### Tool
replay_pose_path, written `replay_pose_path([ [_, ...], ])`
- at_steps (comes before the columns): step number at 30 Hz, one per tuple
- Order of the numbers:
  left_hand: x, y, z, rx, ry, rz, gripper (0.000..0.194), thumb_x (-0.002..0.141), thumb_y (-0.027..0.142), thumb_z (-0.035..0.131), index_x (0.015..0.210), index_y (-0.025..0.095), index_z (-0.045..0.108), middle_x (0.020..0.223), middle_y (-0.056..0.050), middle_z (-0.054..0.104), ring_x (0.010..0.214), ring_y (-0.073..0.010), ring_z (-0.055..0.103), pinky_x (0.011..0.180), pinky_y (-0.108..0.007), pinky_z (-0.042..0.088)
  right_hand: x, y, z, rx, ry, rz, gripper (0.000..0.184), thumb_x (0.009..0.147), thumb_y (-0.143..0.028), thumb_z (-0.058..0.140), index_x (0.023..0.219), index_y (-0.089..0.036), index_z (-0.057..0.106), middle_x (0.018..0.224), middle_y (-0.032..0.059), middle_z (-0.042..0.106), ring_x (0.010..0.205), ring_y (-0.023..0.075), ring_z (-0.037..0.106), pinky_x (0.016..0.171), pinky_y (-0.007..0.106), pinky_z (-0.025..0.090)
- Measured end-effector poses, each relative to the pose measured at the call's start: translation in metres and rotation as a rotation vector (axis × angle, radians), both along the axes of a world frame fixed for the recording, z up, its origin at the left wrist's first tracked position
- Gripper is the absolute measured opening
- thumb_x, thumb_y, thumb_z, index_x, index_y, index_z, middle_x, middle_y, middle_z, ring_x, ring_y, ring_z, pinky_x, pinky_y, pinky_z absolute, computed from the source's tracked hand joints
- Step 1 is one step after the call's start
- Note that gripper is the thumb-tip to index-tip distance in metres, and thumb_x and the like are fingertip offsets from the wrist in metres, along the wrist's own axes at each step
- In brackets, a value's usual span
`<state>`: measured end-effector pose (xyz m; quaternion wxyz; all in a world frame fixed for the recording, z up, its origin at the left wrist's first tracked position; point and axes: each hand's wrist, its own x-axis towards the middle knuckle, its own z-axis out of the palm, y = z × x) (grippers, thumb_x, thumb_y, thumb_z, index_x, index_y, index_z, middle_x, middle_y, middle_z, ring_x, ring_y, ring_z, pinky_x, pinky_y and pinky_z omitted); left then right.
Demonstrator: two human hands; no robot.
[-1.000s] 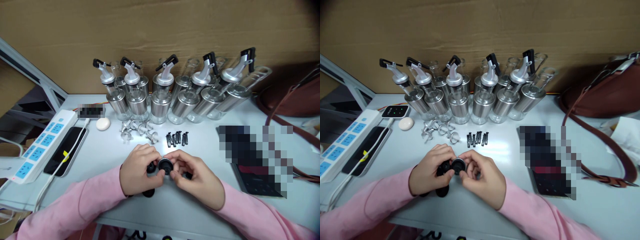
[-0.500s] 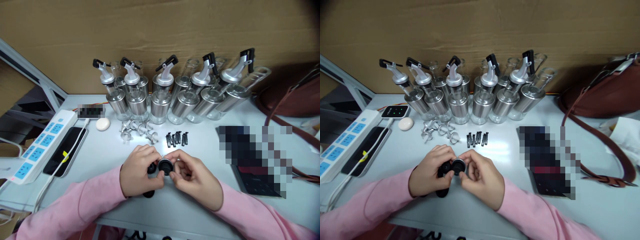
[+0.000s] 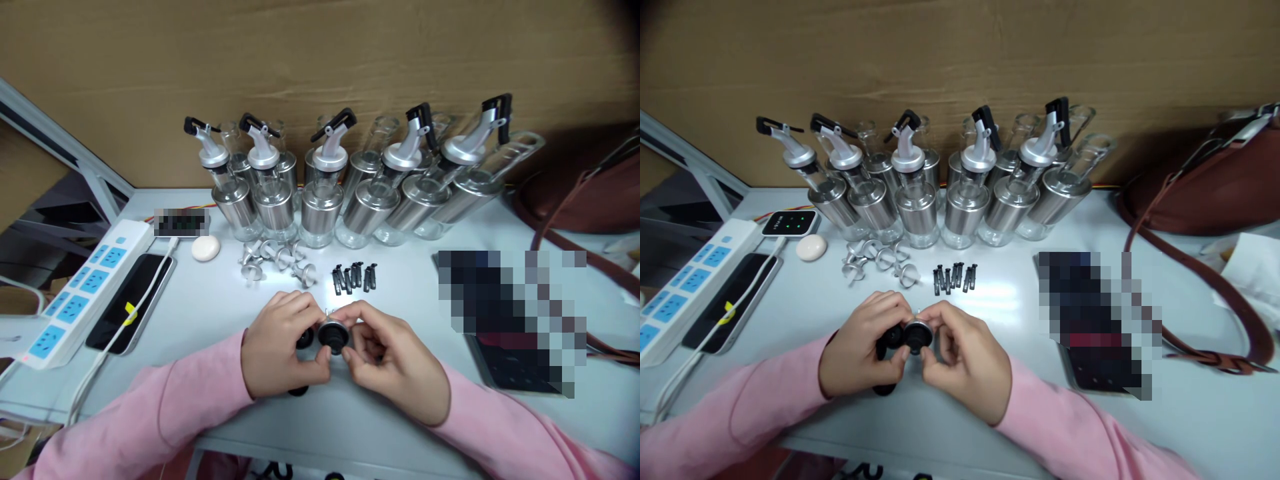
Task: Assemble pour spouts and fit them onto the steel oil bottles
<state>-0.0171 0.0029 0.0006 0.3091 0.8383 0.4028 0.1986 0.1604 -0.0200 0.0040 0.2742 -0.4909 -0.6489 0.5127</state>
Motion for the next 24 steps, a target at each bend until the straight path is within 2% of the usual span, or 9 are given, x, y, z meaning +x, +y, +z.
replay_pose_path([
  [14,0.0006,-0.0009,-0.0026,0.101,-0.012,-0.033,0.010,0.068,0.023,0.046,0.075,0.018,0.052,0.072,0.000,0.051,0.070,-0.0157,0.046,0.071,-0.032,0.034,0.0016,-0.0024,-0.0043,0.119,-0.031,-0.006,0.023,0.067,-0.010,0.050,0.089,-0.017,0.054,0.053,-0.0099,0.036,0.041,0.0047,0.037,0.041,0.016,0.031],
  [20,0.0013,-0.0014,-0.0032,0.144,0.002,-0.043,0.010,0.068,0.024,0.045,0.073,0.018,0.051,0.070,0.000,0.049,0.068,-0.0151,0.045,0.070,-0.032,0.035,0.0018,-0.0042,-0.0078,0.199,-0.048,-0.013,0.023,0.067,-0.009,0.051,0.088,-0.018,0.054,0.055,-0.0094,0.039,0.039,0.0028,0.031,0.038,0.015,0.026],
  [24,0.0012,-0.0016,-0.0030,0.169,0.001,-0.040,0.010,0.070,0.025,0.044,0.072,0.017,0.050,0.070,-0.001,0.049,0.067,-0.0152,0.043,0.068,-0.032,0.034,0.0000,-0.0056,-0.0081,0.217,-0.037,-0.042,0.024,0.065,-0.009,0.050,0.088,-0.017,0.054,0.061,-0.0073,0.046,0.038,0.0015,0.028,0.036,0.015,0.023],
])
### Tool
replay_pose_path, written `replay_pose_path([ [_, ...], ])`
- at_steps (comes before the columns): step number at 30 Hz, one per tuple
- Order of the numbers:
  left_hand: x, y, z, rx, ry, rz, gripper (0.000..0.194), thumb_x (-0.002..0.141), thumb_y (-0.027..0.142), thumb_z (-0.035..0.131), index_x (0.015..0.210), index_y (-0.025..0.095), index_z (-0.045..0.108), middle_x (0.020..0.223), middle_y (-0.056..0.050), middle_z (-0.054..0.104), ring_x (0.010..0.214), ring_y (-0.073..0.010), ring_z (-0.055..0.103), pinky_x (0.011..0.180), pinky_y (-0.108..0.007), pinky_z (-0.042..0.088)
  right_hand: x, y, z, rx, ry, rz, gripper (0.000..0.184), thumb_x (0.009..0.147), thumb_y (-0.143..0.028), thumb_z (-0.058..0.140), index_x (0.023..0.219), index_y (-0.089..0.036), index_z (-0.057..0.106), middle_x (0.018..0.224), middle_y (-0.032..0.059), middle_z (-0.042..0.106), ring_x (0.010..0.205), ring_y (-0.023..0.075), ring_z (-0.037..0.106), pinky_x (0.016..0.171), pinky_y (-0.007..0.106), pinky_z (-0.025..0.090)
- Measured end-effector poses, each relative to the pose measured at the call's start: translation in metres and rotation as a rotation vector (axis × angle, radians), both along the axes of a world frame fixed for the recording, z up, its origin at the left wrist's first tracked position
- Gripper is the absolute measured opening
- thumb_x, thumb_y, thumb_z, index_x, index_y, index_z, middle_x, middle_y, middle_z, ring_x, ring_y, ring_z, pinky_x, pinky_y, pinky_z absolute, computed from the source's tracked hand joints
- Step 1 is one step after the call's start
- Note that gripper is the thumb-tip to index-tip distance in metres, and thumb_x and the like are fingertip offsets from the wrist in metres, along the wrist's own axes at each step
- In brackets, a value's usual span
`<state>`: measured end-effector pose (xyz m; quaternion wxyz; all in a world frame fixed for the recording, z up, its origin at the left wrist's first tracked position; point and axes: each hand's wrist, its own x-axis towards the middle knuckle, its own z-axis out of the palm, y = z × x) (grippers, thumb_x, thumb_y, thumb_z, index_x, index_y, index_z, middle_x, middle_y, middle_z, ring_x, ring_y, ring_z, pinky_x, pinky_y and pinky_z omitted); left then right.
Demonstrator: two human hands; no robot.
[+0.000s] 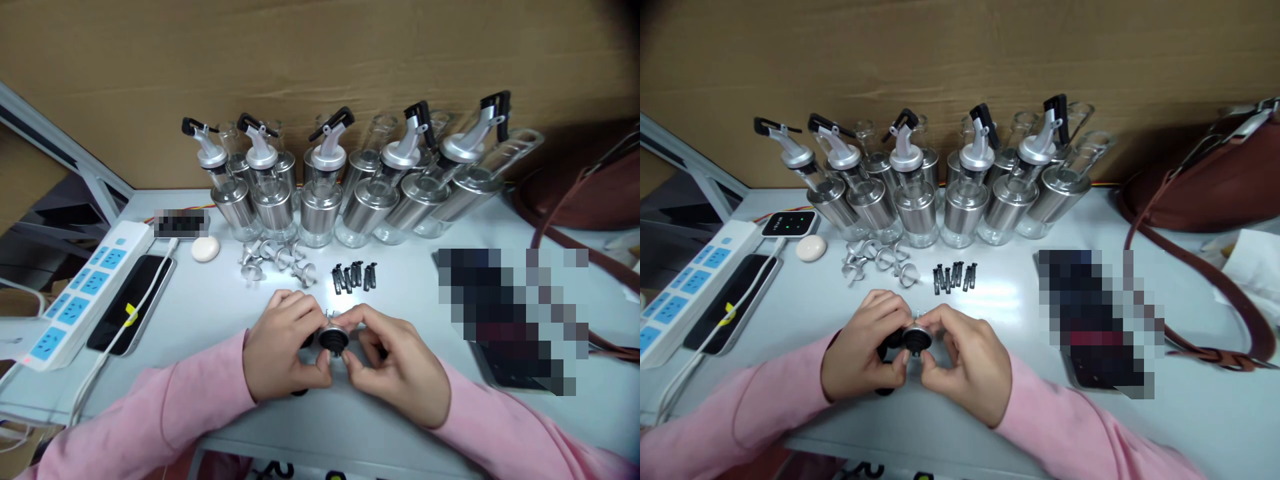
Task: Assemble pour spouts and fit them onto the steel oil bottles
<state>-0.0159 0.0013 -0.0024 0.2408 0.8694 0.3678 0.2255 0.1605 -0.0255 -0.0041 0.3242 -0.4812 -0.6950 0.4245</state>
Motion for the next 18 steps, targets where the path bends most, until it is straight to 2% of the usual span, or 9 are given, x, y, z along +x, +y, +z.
replay_pose_path([
  [5,-0.001,0.001,-0.001,0.002,-0.018,0.003,0.010,0.070,0.026,0.046,0.073,0.017,0.050,0.072,-0.001,0.050,0.071,-0.0161,0.043,0.067,-0.031,0.034,0.002,0.001,0.001,-0.027,0.015,0.006,0.024,0.065,-0.009,0.051,0.087,-0.017,0.054,0.067,-0.0053,0.050,0.039,0.0013,0.030,0.036,0.015,0.024],
  [11,-0.003,0.001,-0.002,-0.046,-0.055,0.043,0.014,0.073,0.027,0.050,0.082,0.017,0.054,0.081,-0.003,0.053,0.078,-0.0181,0.046,0.070,-0.032,0.036,0.008,0.009,0.003,-0.091,0.008,0.064,0.028,0.067,-0.012,0.056,0.095,-0.017,0.056,0.059,-0.0061,0.048,0.047,0.0070,0.048,0.046,0.018,0.038],
  [18,-0.004,0.002,-0.002,-0.047,-0.119,0.067,0.014,0.073,0.025,0.052,0.084,0.017,0.053,0.084,-0.004,0.053,0.081,-0.0182,0.049,0.073,-0.033,0.037,0.011,0.011,0.003,-0.066,0.047,0.068,0.022,0.075,-0.020,0.062,0.096,-0.018,0.057,0.067,-0.0034,0.056,0.051,0.0075,0.052,0.049,0.019,0.040],
])
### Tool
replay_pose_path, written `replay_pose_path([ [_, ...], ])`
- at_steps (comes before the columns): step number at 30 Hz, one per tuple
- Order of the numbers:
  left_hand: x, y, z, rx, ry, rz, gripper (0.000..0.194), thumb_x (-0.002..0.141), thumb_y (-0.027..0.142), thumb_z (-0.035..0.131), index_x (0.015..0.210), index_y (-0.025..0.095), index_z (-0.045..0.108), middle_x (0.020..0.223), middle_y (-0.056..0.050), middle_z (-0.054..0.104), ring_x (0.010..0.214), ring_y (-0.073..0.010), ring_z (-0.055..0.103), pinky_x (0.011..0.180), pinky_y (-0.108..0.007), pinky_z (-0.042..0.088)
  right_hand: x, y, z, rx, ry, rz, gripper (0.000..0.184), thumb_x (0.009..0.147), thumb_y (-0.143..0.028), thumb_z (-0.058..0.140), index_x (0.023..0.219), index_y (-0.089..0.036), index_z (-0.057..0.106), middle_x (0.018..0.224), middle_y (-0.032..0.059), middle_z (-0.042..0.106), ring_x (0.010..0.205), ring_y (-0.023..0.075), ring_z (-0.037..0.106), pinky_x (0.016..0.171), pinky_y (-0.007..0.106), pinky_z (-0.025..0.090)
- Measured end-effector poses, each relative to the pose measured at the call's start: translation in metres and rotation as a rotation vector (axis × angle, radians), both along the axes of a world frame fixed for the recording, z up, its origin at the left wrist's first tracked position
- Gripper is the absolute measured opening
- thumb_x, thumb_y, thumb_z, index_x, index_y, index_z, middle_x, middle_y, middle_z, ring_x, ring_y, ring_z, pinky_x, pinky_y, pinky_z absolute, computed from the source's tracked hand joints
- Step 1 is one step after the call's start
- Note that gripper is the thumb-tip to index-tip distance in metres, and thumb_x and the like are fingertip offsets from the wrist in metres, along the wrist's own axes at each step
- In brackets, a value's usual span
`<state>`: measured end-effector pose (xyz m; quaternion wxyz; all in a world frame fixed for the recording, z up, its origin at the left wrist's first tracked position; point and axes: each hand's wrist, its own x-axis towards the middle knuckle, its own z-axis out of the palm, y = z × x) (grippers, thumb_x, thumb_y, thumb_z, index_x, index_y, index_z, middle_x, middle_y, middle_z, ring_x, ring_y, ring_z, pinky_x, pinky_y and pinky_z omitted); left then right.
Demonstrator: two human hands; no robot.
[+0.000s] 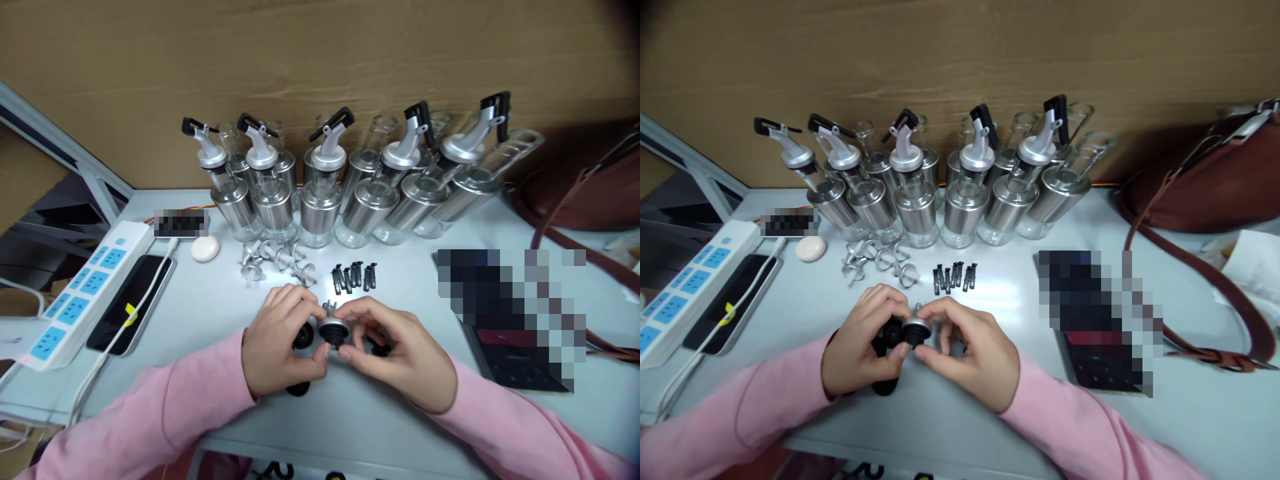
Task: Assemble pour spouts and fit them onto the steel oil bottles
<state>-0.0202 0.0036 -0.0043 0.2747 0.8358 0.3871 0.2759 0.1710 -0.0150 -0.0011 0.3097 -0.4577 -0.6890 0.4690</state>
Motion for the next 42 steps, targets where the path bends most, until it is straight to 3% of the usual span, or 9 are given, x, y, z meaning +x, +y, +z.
replay_pose_path([
  [6,-0.001,0.000,0.000,0.007,-0.108,-0.027,0.012,0.079,0.024,0.052,0.090,0.019,0.050,0.087,-0.002,0.059,0.084,-0.0169,0.053,0.077,-0.031,0.039,0.005,0.005,0.001,0.169,-0.016,-0.023,0.018,0.076,-0.022,0.067,0.092,-0.020,0.060,0.088,0.0034,0.062,0.064,0.0100,0.053,0.058,0.022,0.044],
  [8,-0.001,0.000,-0.001,0.017,-0.137,-0.039,0.013,0.082,0.025,0.052,0.093,0.020,0.049,0.089,-0.002,0.061,0.083,-0.0161,0.054,0.077,-0.030,0.039,0.006,0.005,0.001,0.190,-0.011,-0.022,0.020,0.074,-0.022,0.068,0.092,-0.020,0.060,0.085,0.0030,0.062,0.063,0.0103,0.053,0.056,0.021,0.044],
  [12,-0.002,0.000,-0.002,0.032,-0.152,-0.051,0.013,0.085,0.028,0.053,0.096,0.020,0.051,0.089,-0.002,0.062,0.083,-0.0158,0.055,0.076,-0.030,0.041,0.006,0.003,0.001,0.185,-0.012,-0.033,0.024,0.071,-0.024,0.071,0.092,-0.020,0.059,0.078,0.0016,0.063,0.063,0.0111,0.057,0.053,0.020,0.044],
  [18,-0.004,0.001,-0.001,0.054,-0.157,-0.075,0.015,0.087,0.029,0.054,0.100,0.020,0.056,0.092,-0.005,0.061,0.085,-0.0167,0.055,0.076,-0.030,0.043,0.004,0.003,0.005,0.197,-0.028,-0.064,0.016,0.071,-0.021,0.069,0.082,-0.020,0.057,0.082,0.0043,0.069,0.066,0.0134,0.064,0.055,0.022,0.050],
  [26,-0.003,0.002,-0.001,0.013,-0.163,-0.112,0.025,0.086,0.037,0.058,0.103,0.020,0.055,0.095,-0.005,0.061,0.089,-0.0178,0.056,0.078,-0.031,0.043,0.004,0.003,0.007,0.168,-0.024,-0.083,0.016,0.070,-0.024,0.071,0.075,-0.019,0.056,0.081,0.0038,0.070,0.061,0.0116,0.063,0.056,0.022,0.051],
  [32,-0.005,0.003,-0.004,0.020,-0.095,-0.118,0.027,0.085,0.038,0.059,0.106,0.020,0.060,0.093,-0.005,0.060,0.086,-0.0178,0.054,0.076,-0.031,0.042,0.004,0.003,0.001,0.130,-0.028,-0.026,0.011,0.075,-0.023,0.066,0.080,-0.020,0.057,0.080,0.0030,0.071,0.062,0.0115,0.064,0.057,0.022,0.051],
  [35,-0.006,0.003,-0.005,0.021,-0.055,-0.121,0.027,0.085,0.037,0.059,0.106,0.021,0.061,0.093,-0.005,0.059,0.086,-0.0179,0.053,0.076,-0.031,0.042,0.009,0.006,0.000,0.185,-0.071,0.044,0.010,0.078,-0.025,0.064,0.084,-0.020,0.059,0.085,0.0043,0.072,0.070,0.0135,0.066,0.064,0.024,0.053],
  [38,-0.006,0.003,-0.005,0.025,-0.022,-0.140,0.023,0.084,0.034,0.059,0.104,0.022,0.062,0.093,-0.005,0.059,0.087,-0.0176,0.054,0.077,-0.032,0.041,0.019,0.012,0.002,0.363,-0.172,0.068,0.011,0.083,-0.031,0.060,0.085,-0.021,0.062,0.090,0.0056,0.072,0.079,0.0163,0.067,0.072,0.028,0.051],
  [42,-0.005,0.002,-0.004,0.024,0.002,-0.137,0.019,0.082,0.029,0.059,0.100,0.023,0.062,0.092,-0.003,0.059,0.087,-0.0167,0.054,0.080,-0.032,0.040,0.036,0.023,0.003,0.435,-0.552,-0.083,0.026,0.088,-0.036,0.048,0.074,-0.019,0.062,0.072,0.0048,0.070,0.058,0.0161,0.063,0.060,0.029,0.047],
])
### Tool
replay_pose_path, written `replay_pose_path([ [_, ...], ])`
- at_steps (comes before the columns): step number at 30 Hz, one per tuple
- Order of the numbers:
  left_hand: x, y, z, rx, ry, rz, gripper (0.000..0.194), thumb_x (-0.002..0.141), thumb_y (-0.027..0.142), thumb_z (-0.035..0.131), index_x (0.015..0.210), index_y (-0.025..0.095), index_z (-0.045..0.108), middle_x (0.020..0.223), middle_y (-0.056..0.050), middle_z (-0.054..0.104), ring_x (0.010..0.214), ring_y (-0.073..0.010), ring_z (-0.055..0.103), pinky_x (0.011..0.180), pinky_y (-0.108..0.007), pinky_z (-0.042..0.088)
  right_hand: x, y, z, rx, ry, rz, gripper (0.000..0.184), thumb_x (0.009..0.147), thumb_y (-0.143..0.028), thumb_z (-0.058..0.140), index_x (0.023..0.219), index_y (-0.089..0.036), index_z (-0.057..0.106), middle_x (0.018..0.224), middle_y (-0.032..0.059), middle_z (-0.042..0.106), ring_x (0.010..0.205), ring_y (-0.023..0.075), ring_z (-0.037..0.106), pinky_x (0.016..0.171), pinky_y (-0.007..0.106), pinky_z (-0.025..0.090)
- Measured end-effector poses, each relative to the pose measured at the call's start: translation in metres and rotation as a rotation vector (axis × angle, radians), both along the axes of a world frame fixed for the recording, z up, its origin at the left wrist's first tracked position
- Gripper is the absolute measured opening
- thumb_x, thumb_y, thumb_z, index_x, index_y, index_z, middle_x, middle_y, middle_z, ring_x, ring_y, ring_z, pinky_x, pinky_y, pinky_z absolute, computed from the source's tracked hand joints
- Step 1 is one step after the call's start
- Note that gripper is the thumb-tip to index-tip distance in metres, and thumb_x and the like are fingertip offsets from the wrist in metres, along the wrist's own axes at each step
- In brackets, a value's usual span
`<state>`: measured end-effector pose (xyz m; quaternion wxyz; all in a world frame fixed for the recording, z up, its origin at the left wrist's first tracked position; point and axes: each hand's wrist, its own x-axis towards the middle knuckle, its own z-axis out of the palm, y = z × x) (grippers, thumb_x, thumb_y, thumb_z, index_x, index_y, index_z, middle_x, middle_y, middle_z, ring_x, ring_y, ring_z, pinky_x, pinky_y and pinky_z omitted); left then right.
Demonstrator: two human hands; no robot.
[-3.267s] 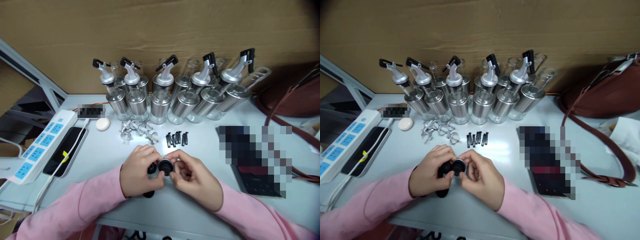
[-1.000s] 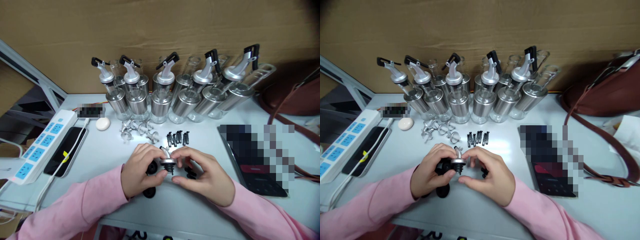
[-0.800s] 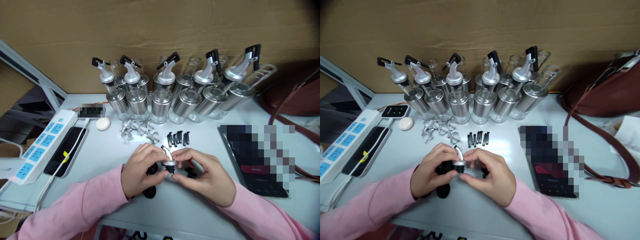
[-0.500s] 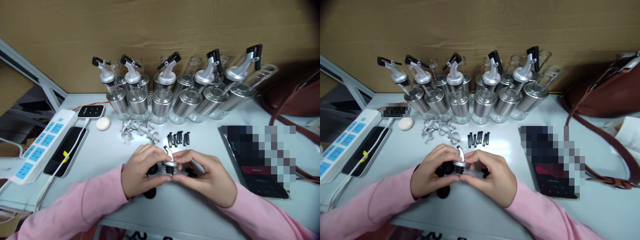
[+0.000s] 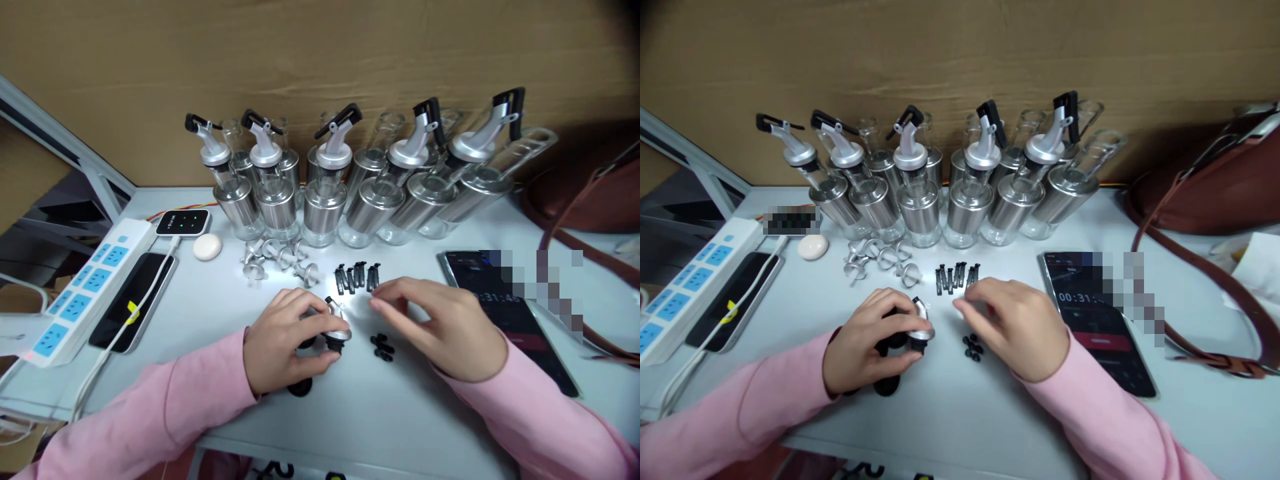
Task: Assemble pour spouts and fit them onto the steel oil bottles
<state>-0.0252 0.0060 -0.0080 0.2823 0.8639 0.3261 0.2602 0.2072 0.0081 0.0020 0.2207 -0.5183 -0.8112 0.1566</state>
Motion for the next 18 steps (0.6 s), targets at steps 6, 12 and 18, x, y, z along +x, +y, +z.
replay_pose_path([
  [6,0.001,0.000,0.001,0.006,-0.023,0.023,0.018,0.080,0.024,0.059,0.098,0.022,0.062,0.091,-0.004,0.058,0.085,-0.0169,0.054,0.078,-0.032,0.041,0.014,0.011,-0.012,-0.011,-0.240,-0.139,0.021,0.083,-0.028,0.051,0.089,-0.020,0.069,0.083,0.0024,0.071,0.058,0.0155,0.063,0.057,0.028,0.044],
  [12,0.000,0.001,0.001,0.000,-0.010,0.020,0.019,0.082,0.027,0.059,0.099,0.022,0.063,0.092,-0.003,0.058,0.086,-0.0170,0.054,0.079,-0.032,0.040,0.014,0.012,-0.010,-0.086,-0.258,-0.095,0.025,0.084,-0.033,0.049,0.073,-0.022,0.069,0.074,0.0016,0.069,0.062,0.0159,0.063,0.056,0.027,0.042],
  [18,-0.001,0.002,-0.001,0.003,0.031,-0.003,0.021,0.086,0.032,0.059,0.104,0.025,0.063,0.095,-0.003,0.060,0.088,-0.0167,0.054,0.082,-0.032,0.040,0.015,0.012,-0.011,-0.140,-0.307,-0.228,0.016,0.074,-0.034,0.057,0.065,-0.023,0.065,0.065,-0.0005,0.067,0.053,0.0159,0.060,0.048,0.026,0.038],
])
